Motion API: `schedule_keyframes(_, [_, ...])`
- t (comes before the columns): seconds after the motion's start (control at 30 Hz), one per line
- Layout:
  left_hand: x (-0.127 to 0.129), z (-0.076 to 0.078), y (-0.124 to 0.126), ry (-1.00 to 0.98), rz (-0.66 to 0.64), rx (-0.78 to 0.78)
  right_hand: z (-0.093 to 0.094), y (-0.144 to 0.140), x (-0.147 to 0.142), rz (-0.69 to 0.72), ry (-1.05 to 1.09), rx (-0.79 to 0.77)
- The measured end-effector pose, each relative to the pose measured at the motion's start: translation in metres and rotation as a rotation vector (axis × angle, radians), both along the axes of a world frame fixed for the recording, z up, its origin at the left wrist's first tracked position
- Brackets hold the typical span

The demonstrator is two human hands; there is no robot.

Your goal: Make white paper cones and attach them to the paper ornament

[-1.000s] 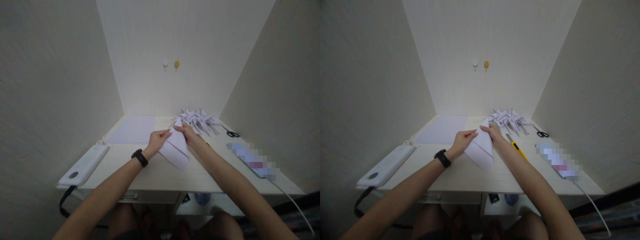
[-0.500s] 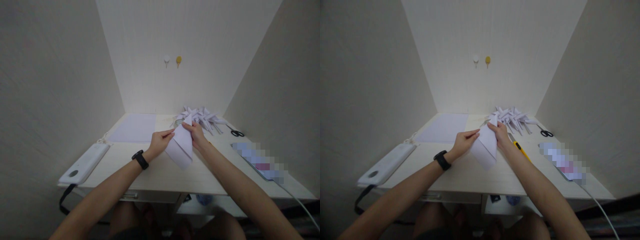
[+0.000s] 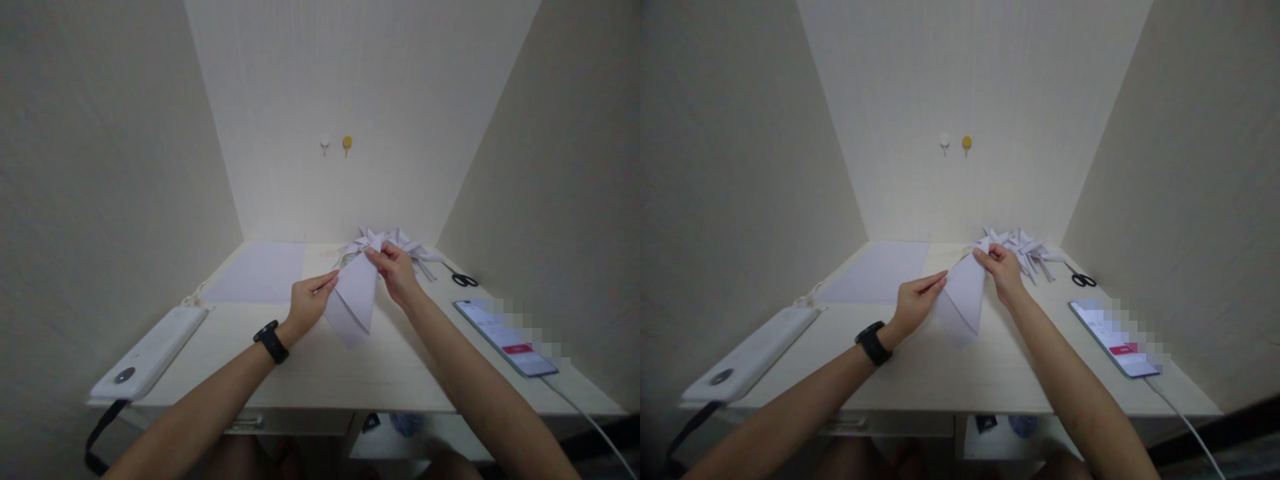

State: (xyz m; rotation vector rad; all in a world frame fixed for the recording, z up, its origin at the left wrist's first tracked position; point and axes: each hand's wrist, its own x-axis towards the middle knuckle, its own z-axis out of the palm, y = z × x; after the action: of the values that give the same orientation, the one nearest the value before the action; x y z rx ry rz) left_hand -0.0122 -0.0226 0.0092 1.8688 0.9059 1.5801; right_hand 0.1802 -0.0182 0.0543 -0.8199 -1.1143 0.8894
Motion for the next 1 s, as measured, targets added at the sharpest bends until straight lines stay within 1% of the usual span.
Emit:
schedule_keyframes(0.13, [-0.001, 0.002, -0.003, 0.000, 0.032, 0.068, 0.015, 0.000, 0.007, 0.039, -0.095, 0.055])
schedule_keyframes(0.2, [-0.001, 0.009, -0.004, 0.006, 0.063, 0.103, 0.028, 0.000, 0.004, 0.064, -0.148, 0.079])
schedule_keyframes(0.23, [-0.001, 0.015, -0.003, 0.001, 0.081, 0.120, 0.035, 0.000, 0.001, 0.070, -0.170, 0.096])
schedule_keyframes(0.3, [0.001, 0.032, -0.002, -0.031, 0.112, 0.149, 0.049, 0.002, -0.006, 0.080, -0.213, 0.134])
schedule_keyframes(0.37, [0.003, 0.054, 0.001, -0.081, 0.116, 0.161, 0.062, 0.004, -0.013, 0.098, -0.254, 0.177])
schedule_keyframes(0.47, [0.009, 0.087, 0.007, -0.138, 0.072, 0.152, 0.075, 0.008, -0.020, 0.146, -0.293, 0.229])
schedule_keyframes(0.5, [0.011, 0.096, 0.009, -0.148, 0.055, 0.151, 0.078, 0.009, -0.020, 0.155, -0.293, 0.238])
schedule_keyframes(0.57, [0.014, 0.108, 0.014, -0.137, 0.019, 0.157, 0.083, 0.011, -0.019, 0.151, -0.274, 0.245])
schedule_keyframes(0.63, [0.017, 0.115, 0.019, -0.098, -0.013, 0.183, 0.087, 0.013, -0.017, 0.129, -0.244, 0.243])
schedule_keyframes(0.77, [0.020, 0.124, 0.027, -0.033, -0.048, 0.242, 0.095, 0.013, -0.011, 0.099, -0.215, 0.248])
schedule_keyframes(0.9, [0.018, 0.132, 0.032, 0.022, -0.076, 0.222, 0.100, 0.010, -0.003, 0.060, -0.205, 0.285])
schedule_keyframes(1.0, [0.016, 0.131, 0.034, 0.084, -0.079, 0.202, 0.101, 0.006, 0.002, 0.027, -0.212, 0.260])
